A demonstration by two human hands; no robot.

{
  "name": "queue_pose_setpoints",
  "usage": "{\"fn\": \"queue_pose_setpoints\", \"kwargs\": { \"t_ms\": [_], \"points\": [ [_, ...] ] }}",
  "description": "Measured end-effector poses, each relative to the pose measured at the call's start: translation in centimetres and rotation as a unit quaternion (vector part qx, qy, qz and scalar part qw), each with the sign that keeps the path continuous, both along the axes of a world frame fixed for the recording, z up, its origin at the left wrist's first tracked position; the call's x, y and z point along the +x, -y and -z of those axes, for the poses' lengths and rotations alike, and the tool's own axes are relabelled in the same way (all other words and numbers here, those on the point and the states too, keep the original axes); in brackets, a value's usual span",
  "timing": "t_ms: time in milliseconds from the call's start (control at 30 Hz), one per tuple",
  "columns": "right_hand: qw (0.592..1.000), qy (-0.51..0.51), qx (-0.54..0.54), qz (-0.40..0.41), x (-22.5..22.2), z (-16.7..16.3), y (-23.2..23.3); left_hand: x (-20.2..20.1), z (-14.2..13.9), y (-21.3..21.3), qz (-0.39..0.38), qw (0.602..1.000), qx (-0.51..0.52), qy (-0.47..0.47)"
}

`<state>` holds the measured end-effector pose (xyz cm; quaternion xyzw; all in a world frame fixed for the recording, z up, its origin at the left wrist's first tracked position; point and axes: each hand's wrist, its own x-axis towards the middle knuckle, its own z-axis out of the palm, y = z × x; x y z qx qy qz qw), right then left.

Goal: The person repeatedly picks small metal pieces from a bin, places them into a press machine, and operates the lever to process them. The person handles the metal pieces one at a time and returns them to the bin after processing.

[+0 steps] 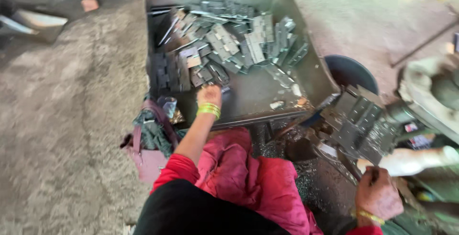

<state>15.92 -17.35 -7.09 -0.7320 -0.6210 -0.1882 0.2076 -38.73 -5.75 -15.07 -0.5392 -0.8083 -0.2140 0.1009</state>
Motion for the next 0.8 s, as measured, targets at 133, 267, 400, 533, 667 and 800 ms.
{"fn": "queue_pose_setpoints", "kwargs": {
  "t_ms": [133,267,400,533,667,800],
  "points": [
    [1.0,0.013,0.004,-0.012,-1.1,-1.3,1.0,4.4,1.5,-1.4,0.074,0.997,0.016,0.029],
    [1.0,0.016,-0.015,0.013,-2.6,-2.7,2.2,5.6,1.7,-1.4,0.086,0.995,0.04,0.031],
    [0.997,-0.024,-0.058,0.036,-3.8,-3.1,3.6,6.0,-0.5,-1.7,0.043,0.997,-0.046,0.048],
    [0.995,-0.051,-0.079,0.022,-4.3,-2.5,4.5,11.3,-5.3,-3.2,0.187,0.953,-0.033,0.236],
    [0.991,-0.049,-0.114,0.046,-4.1,-1.9,4.8,26.5,-7.5,-4.3,0.348,0.862,-0.091,0.358],
    [0.98,-0.082,-0.175,0.045,-3.6,-1.7,5.3,40.1,-6.8,-2.9,0.362,0.911,0.087,0.177]
  ]
}}
